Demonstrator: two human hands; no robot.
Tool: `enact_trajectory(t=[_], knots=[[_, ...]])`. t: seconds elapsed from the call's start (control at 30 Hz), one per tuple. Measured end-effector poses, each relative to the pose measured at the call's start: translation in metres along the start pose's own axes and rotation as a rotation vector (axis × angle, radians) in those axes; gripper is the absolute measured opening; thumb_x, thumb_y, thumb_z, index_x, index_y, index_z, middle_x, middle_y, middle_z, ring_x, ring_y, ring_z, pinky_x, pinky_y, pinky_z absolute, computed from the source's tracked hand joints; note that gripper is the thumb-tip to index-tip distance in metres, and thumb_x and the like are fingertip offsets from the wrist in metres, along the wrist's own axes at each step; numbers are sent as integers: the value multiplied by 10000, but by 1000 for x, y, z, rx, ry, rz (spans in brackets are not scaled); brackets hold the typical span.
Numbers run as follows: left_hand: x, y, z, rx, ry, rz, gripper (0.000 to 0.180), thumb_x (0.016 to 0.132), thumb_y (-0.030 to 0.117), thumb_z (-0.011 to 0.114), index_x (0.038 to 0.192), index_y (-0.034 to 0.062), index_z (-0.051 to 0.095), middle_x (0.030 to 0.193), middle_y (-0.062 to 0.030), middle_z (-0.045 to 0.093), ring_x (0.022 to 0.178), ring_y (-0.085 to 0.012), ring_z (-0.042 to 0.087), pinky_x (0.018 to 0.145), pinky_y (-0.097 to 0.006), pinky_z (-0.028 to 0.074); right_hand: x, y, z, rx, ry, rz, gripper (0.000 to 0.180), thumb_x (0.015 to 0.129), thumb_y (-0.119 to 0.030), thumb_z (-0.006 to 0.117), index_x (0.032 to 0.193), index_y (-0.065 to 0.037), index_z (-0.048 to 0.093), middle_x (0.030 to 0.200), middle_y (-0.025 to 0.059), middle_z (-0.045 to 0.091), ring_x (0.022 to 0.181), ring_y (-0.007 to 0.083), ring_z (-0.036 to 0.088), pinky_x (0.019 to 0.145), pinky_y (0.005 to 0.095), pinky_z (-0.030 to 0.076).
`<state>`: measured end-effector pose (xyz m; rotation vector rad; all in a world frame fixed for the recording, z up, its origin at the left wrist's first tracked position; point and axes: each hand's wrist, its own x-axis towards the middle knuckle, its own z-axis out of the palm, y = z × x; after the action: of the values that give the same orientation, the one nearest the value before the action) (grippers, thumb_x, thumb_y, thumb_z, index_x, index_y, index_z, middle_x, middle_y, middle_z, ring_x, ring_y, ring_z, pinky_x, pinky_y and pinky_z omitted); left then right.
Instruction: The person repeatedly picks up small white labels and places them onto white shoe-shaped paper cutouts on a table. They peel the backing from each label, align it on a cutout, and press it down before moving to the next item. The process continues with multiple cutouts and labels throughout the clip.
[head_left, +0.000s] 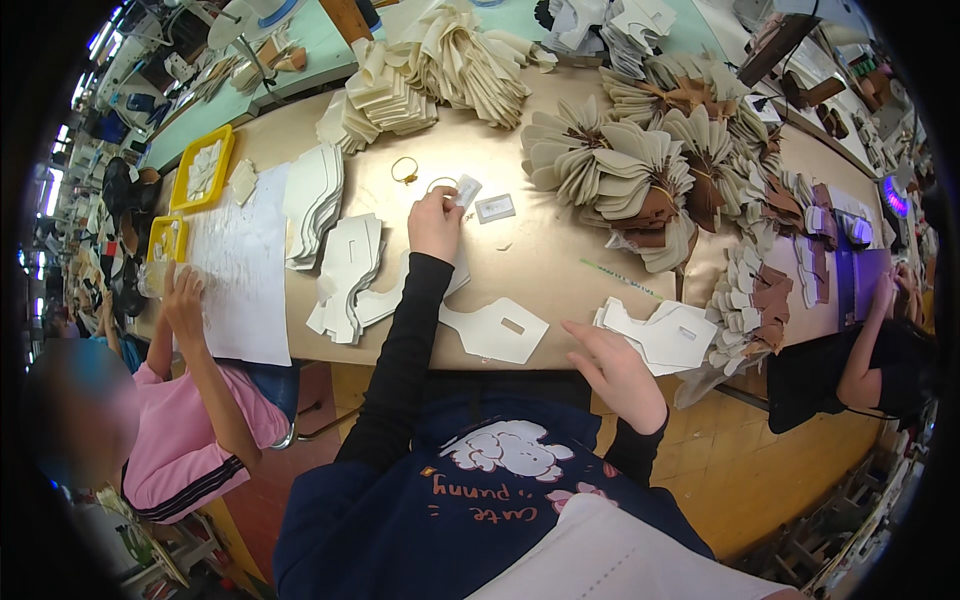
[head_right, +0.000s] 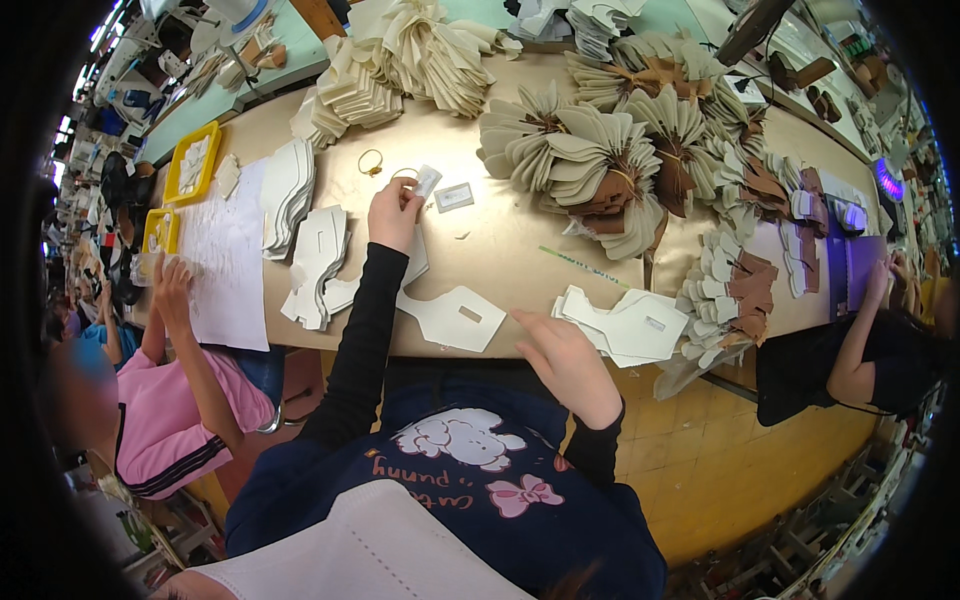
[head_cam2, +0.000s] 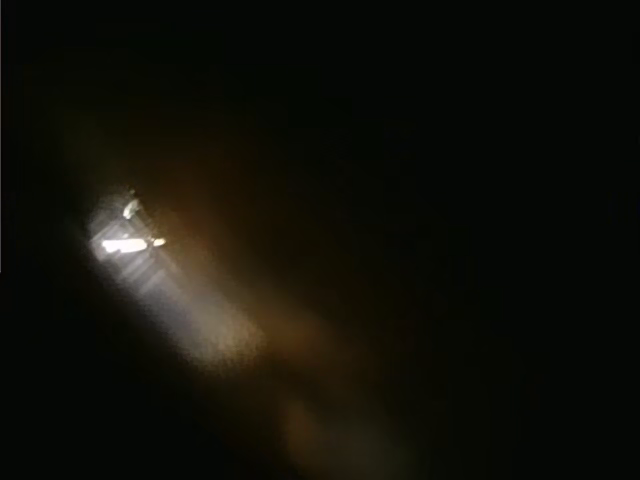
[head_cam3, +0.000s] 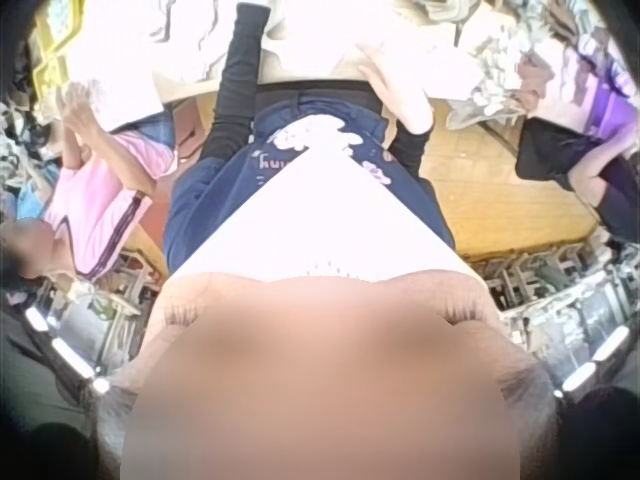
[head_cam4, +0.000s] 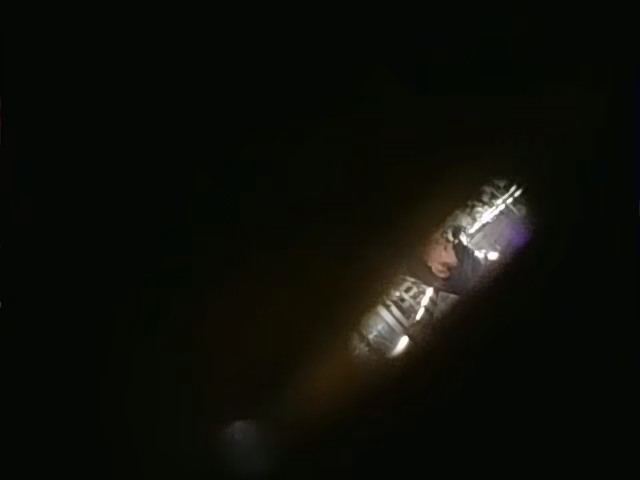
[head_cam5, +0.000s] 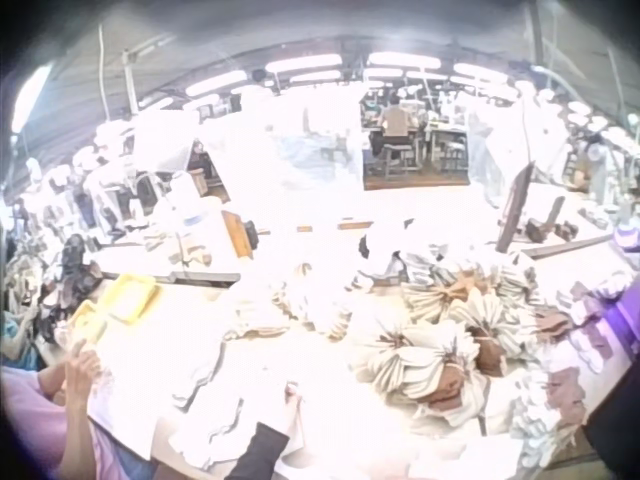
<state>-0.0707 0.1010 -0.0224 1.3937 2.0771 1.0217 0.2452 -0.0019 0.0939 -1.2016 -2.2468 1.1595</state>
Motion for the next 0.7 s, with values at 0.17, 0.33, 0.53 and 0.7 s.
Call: enact_trajectory(t=[0.17,0.33,0.53,0.7], knots=[[4,-7,-4,153,104,63,202,819,129,727,1011,66,725,883,-106,670,865,-303,608,801,-402,491,2,-3,7,5,-7,-53,412,931,-95,656,1333,-47,582,1189,191,658,1069,371,618,937,413,495],[9,-13,-12,159,176,110,179,808,168,752,955,66,744,883,-120,665,900,-297,617,815,-403,489,3,-3,11,-14,-44,-67,434,936,-113,653,1357,-53,567,1188,190,655,1070,368,615,931,410,495],[6,-14,-9,282,173,267,142,813,150,765,900,44,728,816,-116,638,843,-258,651,748,-381,506,5,-3,13,-42,-40,-80,439,935,-118,654,1361,-56,567,1179,188,656,1059,368,616,924,410,496],[1,7,-20,-129,32,-10,123,823,142,763,869,43,706,851,-69,675,783,-189,635,736,-308,493,4,-5,10,-37,-4,-87,411,924,-100,660,1325,-46,594,1138,183,667,1037,363,619,912,411,496]])
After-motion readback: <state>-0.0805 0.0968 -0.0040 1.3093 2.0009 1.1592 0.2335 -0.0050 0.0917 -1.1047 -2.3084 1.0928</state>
